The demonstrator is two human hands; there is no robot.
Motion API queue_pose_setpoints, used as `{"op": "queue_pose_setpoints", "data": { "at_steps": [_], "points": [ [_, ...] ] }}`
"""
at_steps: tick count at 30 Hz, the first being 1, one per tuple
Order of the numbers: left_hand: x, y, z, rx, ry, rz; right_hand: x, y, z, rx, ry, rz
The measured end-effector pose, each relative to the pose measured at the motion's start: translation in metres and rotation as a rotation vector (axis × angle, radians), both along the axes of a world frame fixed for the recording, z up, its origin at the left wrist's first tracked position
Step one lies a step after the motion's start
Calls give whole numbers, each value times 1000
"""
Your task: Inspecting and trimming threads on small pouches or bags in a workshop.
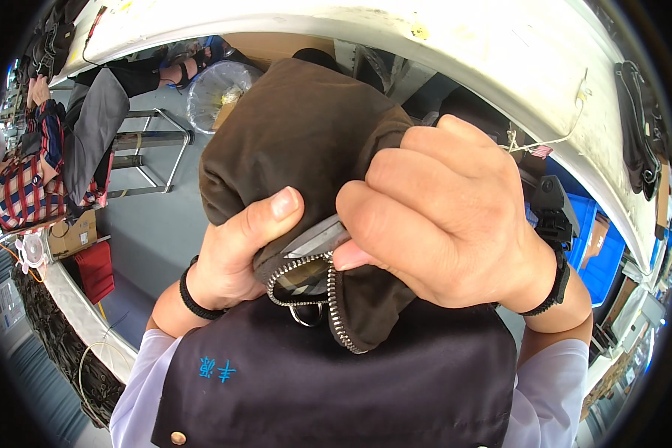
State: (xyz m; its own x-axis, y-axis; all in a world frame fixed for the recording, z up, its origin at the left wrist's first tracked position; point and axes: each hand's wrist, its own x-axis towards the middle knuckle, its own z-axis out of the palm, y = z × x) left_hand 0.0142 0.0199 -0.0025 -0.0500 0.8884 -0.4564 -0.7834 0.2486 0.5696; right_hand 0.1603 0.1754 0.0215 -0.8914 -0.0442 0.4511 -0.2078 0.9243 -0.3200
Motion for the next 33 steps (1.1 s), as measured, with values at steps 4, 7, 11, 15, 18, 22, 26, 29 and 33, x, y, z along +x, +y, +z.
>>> {"op": "queue_pose_setpoints", "data": {
  "at_steps": [4,7,11,15,18,22,26,29,33],
  "points": [
    [-4,4,-2,15,7,17,-6,4,-1,-6,0,-2],
    [-7,4,-3,20,18,5,-8,4,-6,-44,2,7],
    [-4,1,-3,-53,-52,-16,-5,1,-12,-114,4,10],
    [-1,-2,-6,-96,-31,-40,1,-5,-17,-139,-12,-16],
    [1,-3,-7,-81,-19,-33,4,-9,-23,-196,-19,-28],
    [3,-5,-9,-135,-93,-40,5,-19,-29,-282,-16,-94],
    [0,-11,-22,-37,97,-143,5,-21,-37,-350,25,-109],
    [-1,-9,-22,-30,121,-127,4,-19,-39,-361,47,-107],
    [-1,-10,-24,-34,77,-141,7,-18,-41,-348,54,-103]
  ]
}}
